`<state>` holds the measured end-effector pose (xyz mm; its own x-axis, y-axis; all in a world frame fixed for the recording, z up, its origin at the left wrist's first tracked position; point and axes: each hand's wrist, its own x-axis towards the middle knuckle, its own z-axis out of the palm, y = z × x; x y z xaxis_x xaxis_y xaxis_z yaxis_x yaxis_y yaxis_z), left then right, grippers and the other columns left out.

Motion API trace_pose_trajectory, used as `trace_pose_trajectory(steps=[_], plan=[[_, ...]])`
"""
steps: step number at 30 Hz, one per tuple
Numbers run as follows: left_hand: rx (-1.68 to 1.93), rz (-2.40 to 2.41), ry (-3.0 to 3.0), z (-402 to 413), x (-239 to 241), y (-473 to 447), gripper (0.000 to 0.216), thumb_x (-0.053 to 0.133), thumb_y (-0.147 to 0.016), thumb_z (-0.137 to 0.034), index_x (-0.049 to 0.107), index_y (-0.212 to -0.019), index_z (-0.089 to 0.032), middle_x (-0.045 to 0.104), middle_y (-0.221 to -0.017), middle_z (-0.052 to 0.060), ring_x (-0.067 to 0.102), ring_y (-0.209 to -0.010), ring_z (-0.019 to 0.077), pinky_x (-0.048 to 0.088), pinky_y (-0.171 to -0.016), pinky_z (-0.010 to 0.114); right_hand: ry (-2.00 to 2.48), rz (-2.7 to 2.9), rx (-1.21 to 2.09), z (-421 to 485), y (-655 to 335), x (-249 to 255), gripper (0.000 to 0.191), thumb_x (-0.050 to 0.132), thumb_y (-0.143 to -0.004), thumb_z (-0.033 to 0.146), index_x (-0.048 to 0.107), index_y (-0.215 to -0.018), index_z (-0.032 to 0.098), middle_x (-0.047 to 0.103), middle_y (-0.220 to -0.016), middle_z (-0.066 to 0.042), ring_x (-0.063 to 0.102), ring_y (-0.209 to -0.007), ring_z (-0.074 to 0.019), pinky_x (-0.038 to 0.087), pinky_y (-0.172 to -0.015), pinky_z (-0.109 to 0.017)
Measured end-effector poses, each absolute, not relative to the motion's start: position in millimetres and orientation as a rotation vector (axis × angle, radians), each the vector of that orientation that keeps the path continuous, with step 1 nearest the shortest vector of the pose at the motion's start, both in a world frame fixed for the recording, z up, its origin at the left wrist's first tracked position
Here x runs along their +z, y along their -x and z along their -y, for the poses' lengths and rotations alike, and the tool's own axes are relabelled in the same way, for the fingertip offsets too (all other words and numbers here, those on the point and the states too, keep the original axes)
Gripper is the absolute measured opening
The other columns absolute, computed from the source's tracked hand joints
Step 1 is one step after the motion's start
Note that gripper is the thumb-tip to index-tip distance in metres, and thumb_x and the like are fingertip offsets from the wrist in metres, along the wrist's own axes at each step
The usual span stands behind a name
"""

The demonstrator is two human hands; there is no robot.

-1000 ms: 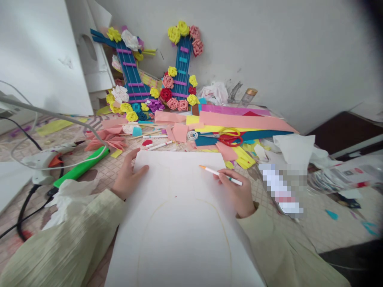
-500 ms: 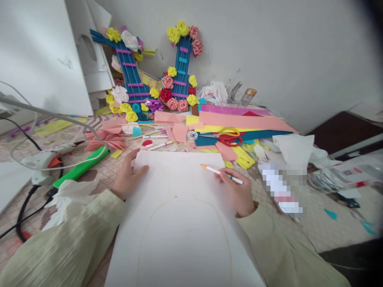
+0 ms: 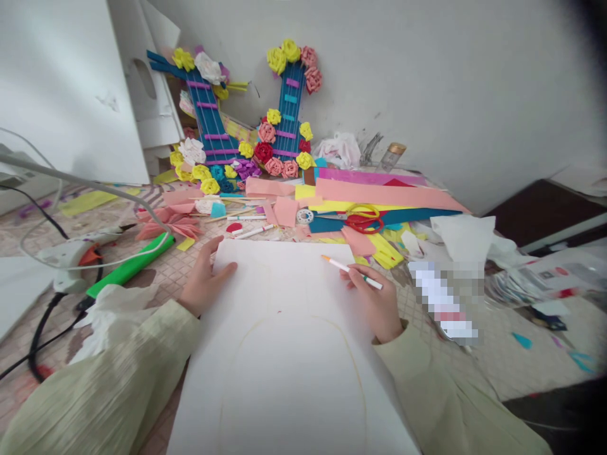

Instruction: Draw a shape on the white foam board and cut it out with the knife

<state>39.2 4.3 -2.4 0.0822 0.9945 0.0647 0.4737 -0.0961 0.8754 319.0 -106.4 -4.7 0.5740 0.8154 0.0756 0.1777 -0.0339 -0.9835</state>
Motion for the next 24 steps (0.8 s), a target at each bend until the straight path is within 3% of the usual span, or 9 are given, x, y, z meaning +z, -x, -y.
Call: trace_pose_trajectory(steps=[10,17,24], plan=[[0.968,-1.424,-1.616,-4,-4,-39,0.062,0.059,-0.069,-0.033,0.038,-0.125,-0.018,0.043,-0.130,0.013,0.054,-0.105,0.0273,0.051,-0.070,0.033,1.428,0.982,0.655,97,-311,30,0.020,0.069,-0.070,0.033,0.068,-0.082,0.018,0.066,-0.068,-0.002,0.060,-0.062,-0.0120,0.051,-0.065,-0.027],[0.973,-1.320,-1.622,-5,-11,-38,0.063,0.059,-0.070,-0.037,0.038,-0.126,-0.018,0.041,-0.133,0.014,0.050,-0.112,0.0275,0.048,-0.083,0.037,1.289,1.351,0.858,59,-294,53,0.021,0.063,-0.074,0.036,0.068,-0.080,0.017,0.068,-0.077,-0.005,0.064,-0.066,-0.0149,0.051,-0.063,-0.029],[0.930,-1.201,-1.569,-5,-13,-40,0.065,0.062,-0.070,-0.042,0.039,-0.126,-0.020,0.040,-0.136,0.012,0.062,-0.093,0.0230,0.053,-0.075,0.037,1.342,1.450,1.026,10,-324,49,0.025,0.070,-0.066,0.037,0.065,-0.081,0.017,0.066,-0.072,-0.001,0.062,-0.068,-0.0141,0.046,-0.064,-0.025]])
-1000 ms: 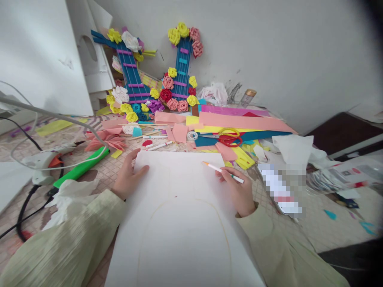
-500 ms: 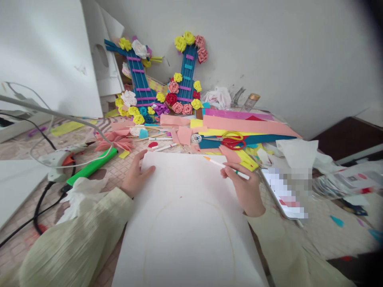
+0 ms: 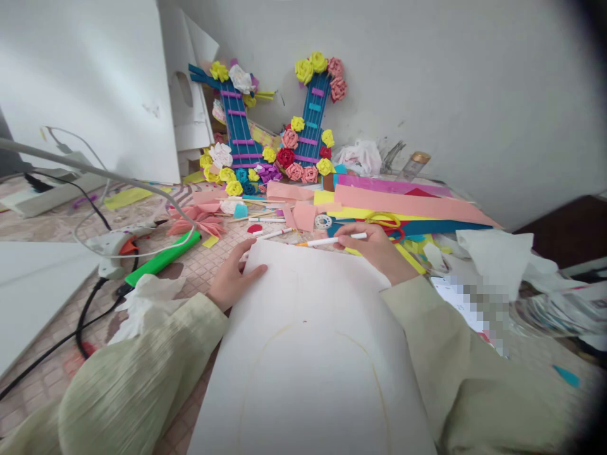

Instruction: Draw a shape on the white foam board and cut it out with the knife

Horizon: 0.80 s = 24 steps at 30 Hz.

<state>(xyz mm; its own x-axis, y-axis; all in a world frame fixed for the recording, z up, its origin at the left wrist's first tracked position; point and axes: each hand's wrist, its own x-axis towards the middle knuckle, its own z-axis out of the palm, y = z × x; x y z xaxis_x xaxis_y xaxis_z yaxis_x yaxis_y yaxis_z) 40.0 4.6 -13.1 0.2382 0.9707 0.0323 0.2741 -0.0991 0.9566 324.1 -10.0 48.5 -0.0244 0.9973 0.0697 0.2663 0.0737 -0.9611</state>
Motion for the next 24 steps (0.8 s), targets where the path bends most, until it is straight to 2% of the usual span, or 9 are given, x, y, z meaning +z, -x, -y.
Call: trace_pose_trajectory(steps=[4,7,11,18,24], plan=[[0.952,-1.227,-1.617,-4,-12,-41,0.060,0.062,-0.071,-0.041,0.042,-0.123,-0.019,0.041,-0.135,0.012,0.055,-0.108,0.0264,0.051,-0.083,0.037,1.333,1.500,1.054,-6,-329,46,0.023,0.068,-0.067,0.037,0.064,-0.076,0.017,0.063,-0.067,0.001,0.059,-0.067,-0.0122,0.044,-0.067,-0.024],[0.930,-1.225,-1.629,-3,-13,-41,0.060,0.061,-0.072,-0.040,0.042,-0.125,-0.019,0.045,-0.132,0.012,0.056,-0.106,0.0266,0.052,-0.081,0.037,1.377,1.540,1.114,-7,-323,40,0.025,0.068,-0.066,0.039,0.065,-0.079,0.017,0.065,-0.069,0.000,0.058,-0.064,-0.0126,0.042,-0.062,-0.024],[0.916,-1.221,-1.623,-3,-14,-41,0.061,0.061,-0.073,-0.039,0.041,-0.126,-0.018,0.057,-0.115,0.011,0.056,-0.105,0.0273,0.054,-0.074,0.035,1.450,1.583,1.185,-9,-318,32,0.029,0.068,-0.066,0.042,0.066,-0.083,0.018,0.068,-0.072,-0.001,0.057,-0.062,-0.0128,0.039,-0.056,-0.023],[0.893,-1.239,-1.637,-3,-13,-41,0.062,0.060,-0.073,-0.039,0.040,-0.127,-0.018,0.060,-0.107,0.010,0.057,-0.103,0.0266,0.054,-0.074,0.035,1.489,1.618,1.188,-16,-316,24,0.034,0.063,-0.069,0.044,0.066,-0.089,0.017,0.068,-0.076,-0.002,0.058,-0.069,-0.0135,0.039,-0.062,-0.024],[0.885,-1.261,-1.645,-3,-12,-40,0.062,0.061,-0.073,-0.038,0.040,-0.128,-0.019,0.060,-0.107,0.010,0.056,-0.106,0.0282,0.053,-0.076,0.038,1.478,1.636,1.181,-13,-310,28,0.029,0.065,-0.066,0.041,0.068,-0.082,0.017,0.068,-0.079,-0.003,0.059,-0.078,-0.0162,0.040,-0.064,-0.024]])
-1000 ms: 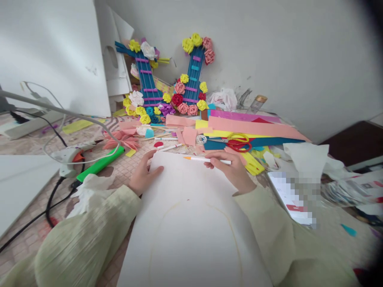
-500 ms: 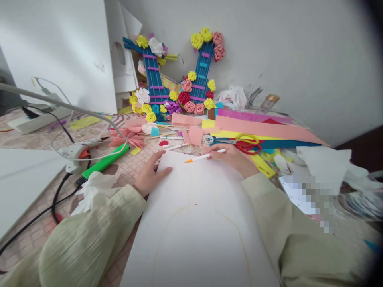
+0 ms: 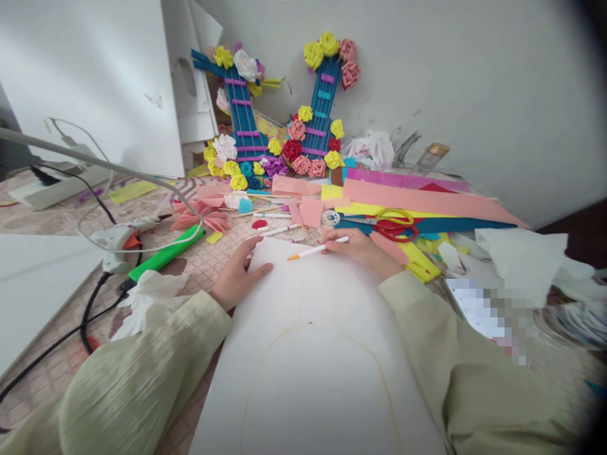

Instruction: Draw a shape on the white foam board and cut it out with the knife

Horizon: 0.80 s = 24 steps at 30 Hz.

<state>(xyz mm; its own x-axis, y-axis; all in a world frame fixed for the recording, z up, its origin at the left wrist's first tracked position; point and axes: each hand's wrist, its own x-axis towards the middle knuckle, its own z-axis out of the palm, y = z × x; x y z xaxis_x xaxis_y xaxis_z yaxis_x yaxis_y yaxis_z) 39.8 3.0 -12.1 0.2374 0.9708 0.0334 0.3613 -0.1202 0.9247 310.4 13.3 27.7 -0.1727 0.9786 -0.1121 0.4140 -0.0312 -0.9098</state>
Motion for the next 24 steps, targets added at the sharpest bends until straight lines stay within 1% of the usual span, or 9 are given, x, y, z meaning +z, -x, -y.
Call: trace_pose_trajectory(steps=[3,7,10,13,15,18,20,24], plan=[[0.902,-1.254,-1.650,-4,-14,-39,0.060,0.061,-0.073,-0.038,0.041,-0.126,-0.020,0.059,-0.110,0.010,0.052,-0.111,0.0295,0.052,-0.078,0.038,1.476,1.618,1.178,-13,-308,28,0.028,0.066,-0.065,0.040,0.068,-0.080,0.017,0.068,-0.077,-0.003,0.059,-0.077,-0.0159,0.040,-0.065,-0.024],[0.912,-1.248,-1.648,-4,-15,-40,0.060,0.061,-0.073,-0.038,0.041,-0.126,-0.021,0.057,-0.116,0.010,0.050,-0.114,0.0302,0.052,-0.079,0.038,1.488,1.558,1.179,-15,-310,22,0.032,0.066,-0.066,0.041,0.067,-0.086,0.015,0.067,-0.075,-0.003,0.059,-0.073,-0.0145,0.040,-0.066,-0.025],[0.916,-1.251,-1.652,-4,-15,-41,0.059,0.061,-0.073,-0.038,0.042,-0.126,-0.020,0.051,-0.124,0.011,0.046,-0.118,0.0304,0.052,-0.080,0.037,1.503,1.505,1.174,-14,-312,20,0.035,0.063,-0.069,0.042,0.065,-0.090,0.015,0.067,-0.077,-0.003,0.059,-0.071,-0.0136,0.040,-0.065,-0.025],[0.923,-1.243,-1.666,-4,-15,-41,0.059,0.061,-0.073,-0.038,0.042,-0.125,-0.018,0.045,-0.132,0.011,0.041,-0.123,0.0307,0.051,-0.083,0.037,1.498,1.512,1.181,-11,-309,24,0.033,0.065,-0.067,0.041,0.066,-0.087,0.015,0.067,-0.076,-0.003,0.058,-0.070,-0.0134,0.039,-0.063,-0.024],[0.926,-1.241,-1.672,-4,-15,-41,0.059,0.061,-0.073,-0.038,0.041,-0.125,-0.018,0.044,-0.133,0.011,0.040,-0.124,0.0309,0.050,-0.085,0.038,1.489,1.529,1.183,-10,-307,27,0.031,0.067,-0.066,0.040,0.067,-0.085,0.015,0.067,-0.075,-0.003,0.057,-0.069,-0.0131,0.039,-0.061,-0.024],[0.922,-1.243,-1.670,-4,-14,-41,0.059,0.061,-0.073,-0.037,0.041,-0.126,-0.018,0.045,-0.132,0.012,0.041,-0.123,0.0311,0.050,-0.085,0.039,1.476,1.525,1.180,-11,-307,25,0.030,0.068,-0.065,0.040,0.068,-0.084,0.016,0.067,-0.073,-0.002,0.058,-0.068,-0.0128,0.039,-0.062,-0.024],[0.926,-1.241,-1.668,-3,-13,-41,0.059,0.061,-0.073,-0.037,0.041,-0.125,-0.018,0.046,-0.131,0.012,0.043,-0.122,0.0309,0.051,-0.084,0.039,1.467,1.501,1.176,-12,-311,22,0.030,0.068,-0.066,0.040,0.067,-0.083,0.015,0.067,-0.073,-0.003,0.059,-0.070,-0.0134,0.041,-0.065,-0.025],[0.922,-1.226,-1.655,-3,-12,-42,0.058,0.061,-0.073,-0.038,0.041,-0.125,-0.020,0.048,-0.129,0.011,0.049,-0.116,0.0291,0.051,-0.082,0.038,1.435,1.435,1.162,-14,-318,17,0.034,0.065,-0.070,0.041,0.065,-0.092,0.015,0.068,-0.079,-0.004,0.062,-0.077,-0.0152,0.044,-0.073,-0.027]])
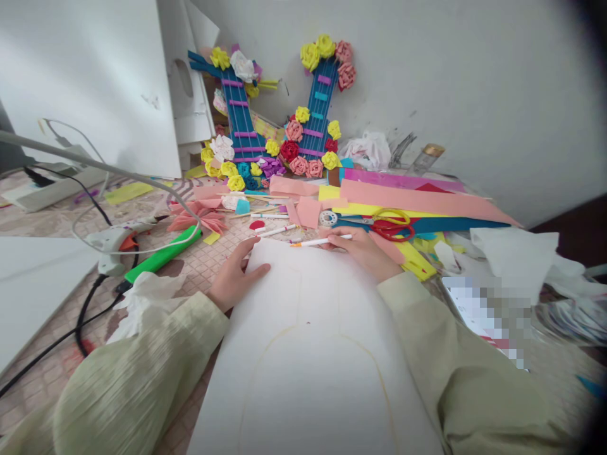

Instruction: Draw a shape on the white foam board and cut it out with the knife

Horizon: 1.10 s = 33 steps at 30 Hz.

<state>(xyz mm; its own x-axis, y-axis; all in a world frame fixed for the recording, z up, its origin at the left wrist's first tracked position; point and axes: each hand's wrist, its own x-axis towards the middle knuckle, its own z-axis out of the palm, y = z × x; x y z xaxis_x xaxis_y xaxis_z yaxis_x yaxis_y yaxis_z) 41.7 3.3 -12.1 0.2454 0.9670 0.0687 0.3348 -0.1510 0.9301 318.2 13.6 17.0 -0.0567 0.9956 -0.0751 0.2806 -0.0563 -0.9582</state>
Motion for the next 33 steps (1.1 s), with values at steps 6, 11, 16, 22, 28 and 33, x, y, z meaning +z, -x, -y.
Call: trace_pose_trajectory(steps=[6,11,16,22,28,33], plan=[[0.930,-1.222,-1.603,-3,-13,-41,0.059,0.062,-0.072,-0.038,0.041,-0.124,-0.020,0.047,-0.129,0.011,0.054,-0.108,0.0274,0.052,-0.079,0.036,1.412,1.396,1.090,1,-311,32,0.029,0.065,-0.070,0.040,0.064,-0.087,0.016,0.067,-0.077,-0.003,0.062,-0.075,-0.0157,0.046,-0.071,-0.027],[0.929,-1.183,-1.544,-3,-13,-42,0.061,0.061,-0.072,-0.039,0.039,-0.125,-0.022,0.042,-0.133,0.011,0.059,-0.098,0.0246,0.052,-0.078,0.039,1.470,1.377,0.715,38,-304,51,0.022,0.061,-0.075,0.039,0.065,-0.084,0.019,0.063,-0.071,-0.001,0.059,-0.072,-0.0156,0.046,-0.071,-0.029],[1.043,-1.142,-1.504,-6,-14,-38,0.069,0.063,-0.068,-0.034,0.033,-0.129,-0.023,0.039,-0.135,0.011,0.049,-0.112,0.0250,0.049,-0.083,0.036,1.514,1.233,0.480,85,-308,58,0.024,0.058,-0.079,0.038,0.067,-0.096,0.024,0.064,-0.085,-0.005,0.058,-0.080,-0.0180,0.049,-0.076,-0.034],[0.960,-1.126,-1.069,-7,4,-36,0.069,0.062,-0.054,-0.020,0.043,-0.120,-0.022,0.060,-0.105,0.005,0.062,-0.076,0.0195,0.048,-0.057,0.027,1.376,1.090,0.597,107,-296,53,0.023,0.053,-0.083,0.036,0.065,-0.097,0.022,0.065,-0.085,-0.005,0.061,-0.077,-0.0174,0.050,-0.077,-0.037],[1.005,-1.096,-0.992,2,22,-34,0.051,0.053,-0.050,-0.016,0.047,-0.100,-0.021,0.062,-0.075,-0.003,0.062,-0.063,0.0185,0.044,-0.050,0.025,1.426,1.266,0.473,113,-266,57,0.025,0.049,-0.085,0.036,0.061,-0.103,0.023,0.064,-0.090,-0.005,0.062,-0.085,-0.0196,0.050,-0.073,-0.032],[1.028,-1.084,-0.989,11,30,-33,0.047,0.056,-0.052,-0.018,0.047,-0.098,-0.022,0.062,-0.073,-0.003,0.061,-0.061,0.0179,0.046,-0.052,0.027,1.320,1.622,0.252,118,-245,50,0.024,0.042,-0.089,0.022,0.054,-0.110,0.023,0.060,-0.095,-0.006,0.056,-0.089,-0.0191,0.044,-0.078,-0.033]])
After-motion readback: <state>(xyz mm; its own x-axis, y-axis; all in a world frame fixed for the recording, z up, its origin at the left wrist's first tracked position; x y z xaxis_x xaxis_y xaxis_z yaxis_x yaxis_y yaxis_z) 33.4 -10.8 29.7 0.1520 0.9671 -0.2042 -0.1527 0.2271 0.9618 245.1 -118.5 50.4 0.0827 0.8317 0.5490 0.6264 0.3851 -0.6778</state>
